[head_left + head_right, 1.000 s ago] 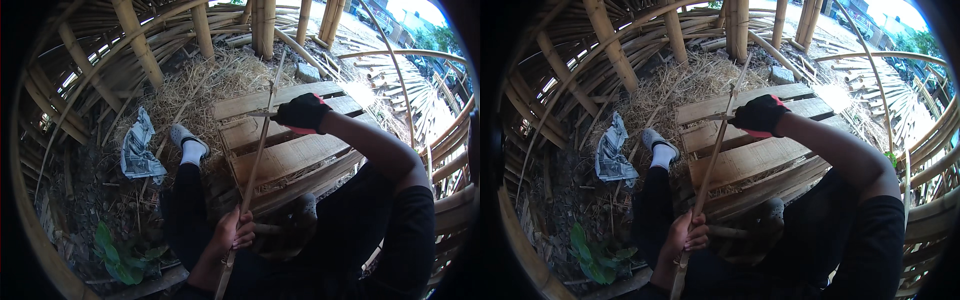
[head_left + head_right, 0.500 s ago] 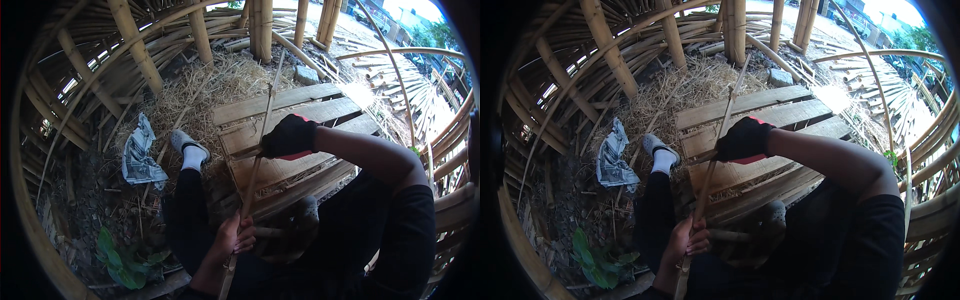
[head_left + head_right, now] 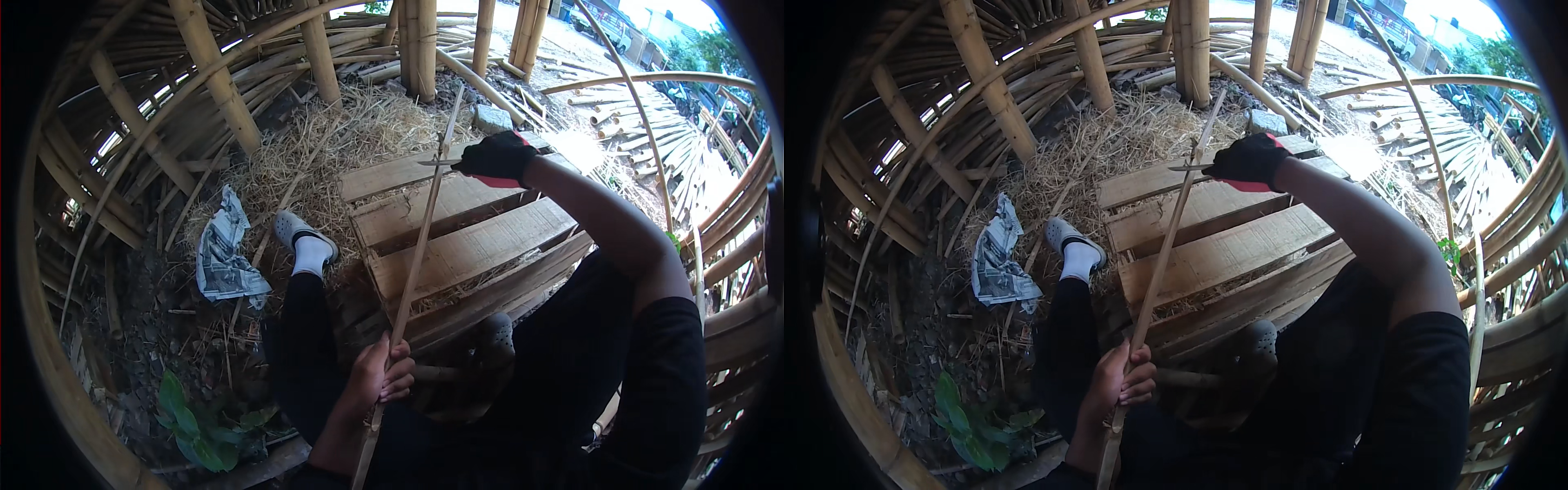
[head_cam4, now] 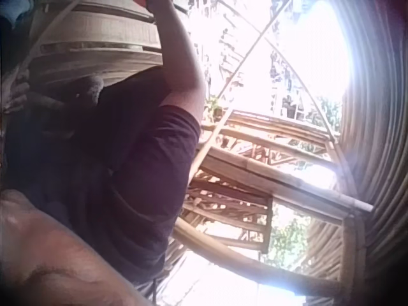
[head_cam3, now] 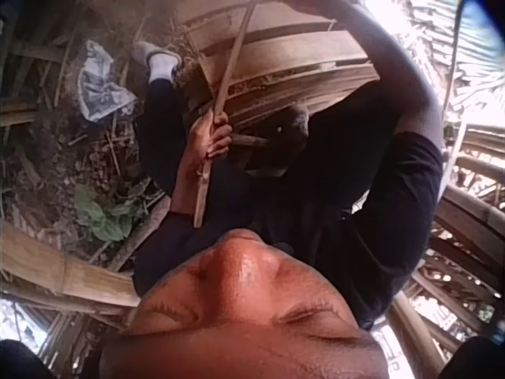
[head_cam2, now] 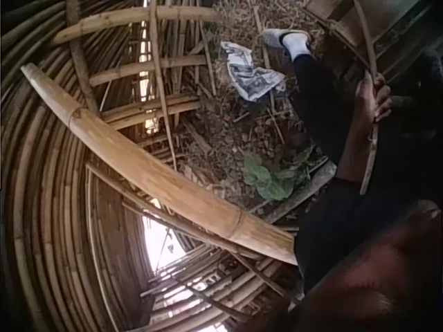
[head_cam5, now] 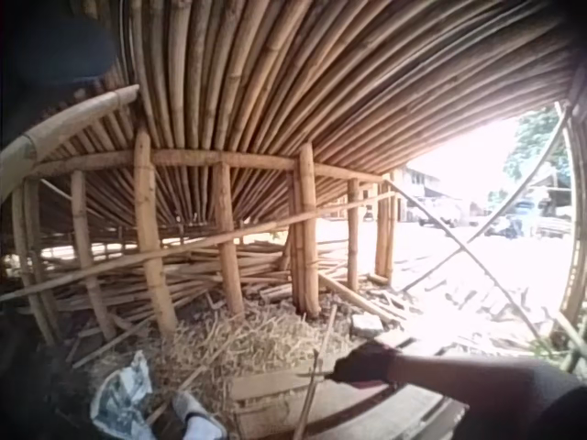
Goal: The person is using a knife to shave and smooth a thin bamboo stick over a wooden crate.
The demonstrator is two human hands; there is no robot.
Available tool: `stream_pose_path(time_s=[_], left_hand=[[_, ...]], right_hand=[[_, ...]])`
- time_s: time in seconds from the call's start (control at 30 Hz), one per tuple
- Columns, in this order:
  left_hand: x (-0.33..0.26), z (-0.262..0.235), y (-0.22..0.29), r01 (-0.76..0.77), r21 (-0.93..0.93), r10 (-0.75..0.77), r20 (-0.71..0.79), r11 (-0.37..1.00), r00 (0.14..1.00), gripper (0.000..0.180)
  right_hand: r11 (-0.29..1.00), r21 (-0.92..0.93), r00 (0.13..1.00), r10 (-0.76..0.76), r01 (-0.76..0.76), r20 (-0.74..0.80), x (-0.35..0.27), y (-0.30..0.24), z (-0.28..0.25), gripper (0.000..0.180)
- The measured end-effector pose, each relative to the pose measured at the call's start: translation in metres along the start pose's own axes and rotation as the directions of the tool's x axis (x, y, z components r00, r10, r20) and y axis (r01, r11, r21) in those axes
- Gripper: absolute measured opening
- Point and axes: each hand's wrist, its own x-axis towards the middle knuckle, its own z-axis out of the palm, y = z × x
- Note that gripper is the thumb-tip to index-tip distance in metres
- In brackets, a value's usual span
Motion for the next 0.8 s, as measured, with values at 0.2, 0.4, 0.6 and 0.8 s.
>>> stream_pose_path(time_s=[0.2,0.4,0.6,0.8], left_hand=[[0.000,-0.005,0.003,0.014,0.003,-0.014,0.011,1.000,1.000,0.040],[-0.001,-0.006,-0.001,-0.001,0.003,0.001,0.023,1.000,1.000,0.039],[0.003,-0.002,0.001,-0.019,0.025,0.020,-0.016,1.000,1.000,0.039],[0.002,-0.008,0.001,0.000,0.007,-0.001,0.030,1.000,1.000,0.039]], right_hand=[[0.994,0.109,1.000,0.001,-0.005,0.031,0.003,-0.045,0.003,0.037],[0.998,0.067,1.000,-0.021,0.019,0.018,0.004,-0.058,-0.011,0.036],[0.987,-0.004,0.986,0.163,-0.163,0.019,0.007,-0.017,-0.009,0.038],[0.970,0.088,0.974,0.226,-0.228,0.033,0.014,-0.011,-0.013,0.048]])
